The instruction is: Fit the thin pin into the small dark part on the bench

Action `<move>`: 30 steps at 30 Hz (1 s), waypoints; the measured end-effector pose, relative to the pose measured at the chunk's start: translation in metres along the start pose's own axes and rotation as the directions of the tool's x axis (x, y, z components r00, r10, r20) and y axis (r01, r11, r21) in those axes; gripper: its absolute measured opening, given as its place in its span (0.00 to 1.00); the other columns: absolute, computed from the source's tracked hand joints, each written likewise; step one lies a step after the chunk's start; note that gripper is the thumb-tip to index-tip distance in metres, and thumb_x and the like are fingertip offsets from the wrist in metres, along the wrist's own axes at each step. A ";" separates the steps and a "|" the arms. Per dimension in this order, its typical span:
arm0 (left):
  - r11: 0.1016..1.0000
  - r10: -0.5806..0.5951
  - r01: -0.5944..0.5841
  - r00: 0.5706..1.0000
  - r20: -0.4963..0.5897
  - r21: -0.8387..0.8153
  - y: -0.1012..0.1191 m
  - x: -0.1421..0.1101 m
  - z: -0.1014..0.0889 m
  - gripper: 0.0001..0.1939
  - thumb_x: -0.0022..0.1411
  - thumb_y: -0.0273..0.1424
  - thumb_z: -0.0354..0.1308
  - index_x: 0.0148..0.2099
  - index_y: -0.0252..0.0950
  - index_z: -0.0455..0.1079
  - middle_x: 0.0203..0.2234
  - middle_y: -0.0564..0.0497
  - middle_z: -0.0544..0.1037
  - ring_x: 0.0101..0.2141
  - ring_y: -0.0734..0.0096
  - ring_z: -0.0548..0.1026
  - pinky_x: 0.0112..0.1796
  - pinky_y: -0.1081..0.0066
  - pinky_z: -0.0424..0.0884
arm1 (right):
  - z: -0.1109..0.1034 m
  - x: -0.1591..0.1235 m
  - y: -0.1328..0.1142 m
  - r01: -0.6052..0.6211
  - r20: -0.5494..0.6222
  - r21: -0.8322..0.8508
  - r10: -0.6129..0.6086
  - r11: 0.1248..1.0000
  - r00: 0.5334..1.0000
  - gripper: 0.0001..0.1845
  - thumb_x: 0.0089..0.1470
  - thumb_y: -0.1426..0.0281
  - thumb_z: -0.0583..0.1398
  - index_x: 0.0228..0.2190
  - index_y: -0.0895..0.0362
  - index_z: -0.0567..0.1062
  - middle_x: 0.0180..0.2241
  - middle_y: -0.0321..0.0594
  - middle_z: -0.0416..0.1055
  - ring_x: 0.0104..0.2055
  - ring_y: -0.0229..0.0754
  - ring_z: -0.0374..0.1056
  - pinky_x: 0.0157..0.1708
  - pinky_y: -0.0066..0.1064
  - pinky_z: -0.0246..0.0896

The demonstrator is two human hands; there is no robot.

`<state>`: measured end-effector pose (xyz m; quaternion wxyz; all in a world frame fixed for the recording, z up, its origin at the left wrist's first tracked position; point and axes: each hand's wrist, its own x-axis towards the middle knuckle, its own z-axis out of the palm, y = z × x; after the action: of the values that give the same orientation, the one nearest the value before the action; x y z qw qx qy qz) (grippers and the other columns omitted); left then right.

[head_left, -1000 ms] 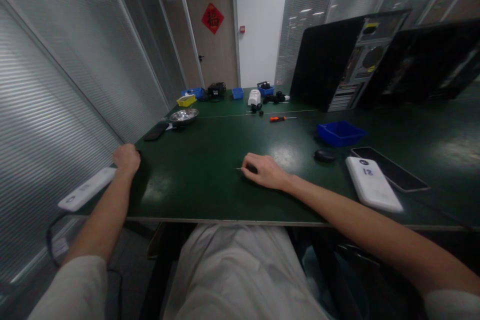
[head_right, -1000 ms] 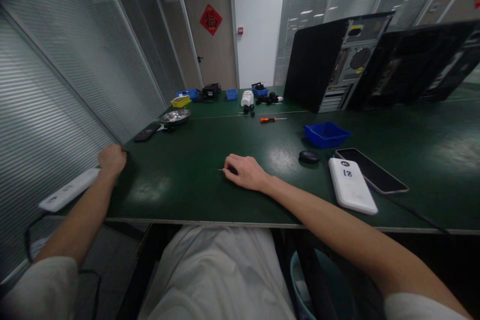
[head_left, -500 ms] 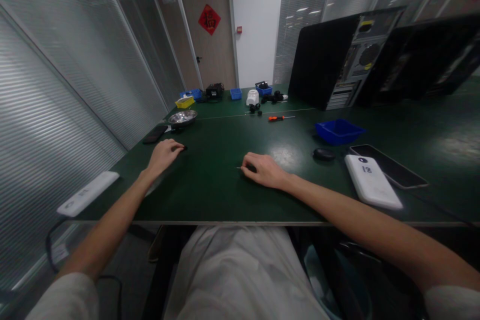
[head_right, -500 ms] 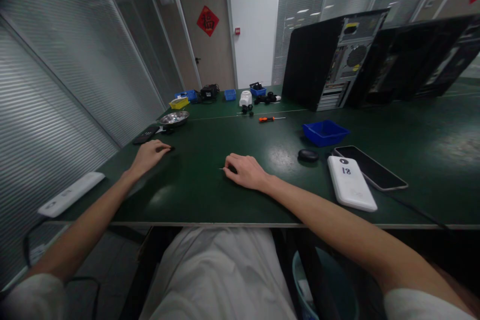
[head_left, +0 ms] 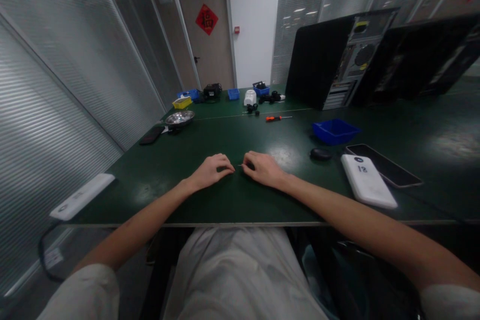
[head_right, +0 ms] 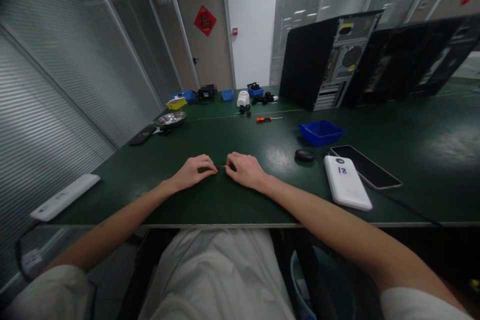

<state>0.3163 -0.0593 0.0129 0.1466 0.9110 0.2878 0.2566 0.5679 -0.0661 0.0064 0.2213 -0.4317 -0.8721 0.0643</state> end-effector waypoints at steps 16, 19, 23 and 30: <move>0.990 -0.042 0.041 0.999 -0.011 -0.131 -0.009 -0.006 -0.007 0.08 0.67 0.32 0.62 0.45 0.34 0.78 0.41 0.45 0.77 0.42 0.66 0.75 0.46 0.67 0.71 | -0.003 -0.002 -0.003 0.083 0.024 0.045 -0.084 0.996 0.996 0.05 0.63 0.66 0.59 0.38 0.55 0.73 0.38 0.37 0.73 0.36 0.39 0.68 0.32 0.29 0.51; 0.992 -0.019 0.017 1.000 -0.009 -0.126 -0.009 -0.006 -0.008 0.07 0.67 0.31 0.61 0.43 0.35 0.79 0.41 0.45 0.77 0.44 0.65 0.75 0.49 0.66 0.70 | -0.003 -0.002 -0.005 0.103 0.028 0.050 -0.104 0.993 0.994 0.06 0.63 0.66 0.59 0.38 0.55 0.73 0.38 0.37 0.73 0.36 0.39 0.68 0.33 0.29 0.51; 0.987 -0.038 0.036 0.999 -0.010 -0.158 -0.010 -0.006 -0.007 0.08 0.68 0.32 0.61 0.42 0.34 0.79 0.40 0.45 0.78 0.42 0.65 0.76 0.48 0.66 0.71 | -0.003 -0.001 -0.006 0.111 0.040 0.045 -0.113 0.993 0.993 0.06 0.63 0.66 0.59 0.38 0.55 0.74 0.38 0.38 0.73 0.36 0.39 0.67 0.34 0.29 0.52; 0.975 -0.110 0.108 0.994 0.001 -0.194 -0.012 -0.005 -0.003 0.12 0.66 0.34 0.63 0.49 0.35 0.80 0.41 0.44 0.78 0.40 0.66 0.76 0.43 0.68 0.71 | -0.002 -0.002 -0.005 0.120 0.035 0.047 -0.122 0.992 0.992 0.07 0.64 0.65 0.58 0.38 0.55 0.74 0.38 0.38 0.73 0.35 0.38 0.67 0.33 0.29 0.51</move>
<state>0.3055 -0.0524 0.0080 0.2470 0.8738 0.3119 0.2795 0.5659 -0.0708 0.0089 0.2177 -0.3718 -0.8990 0.0784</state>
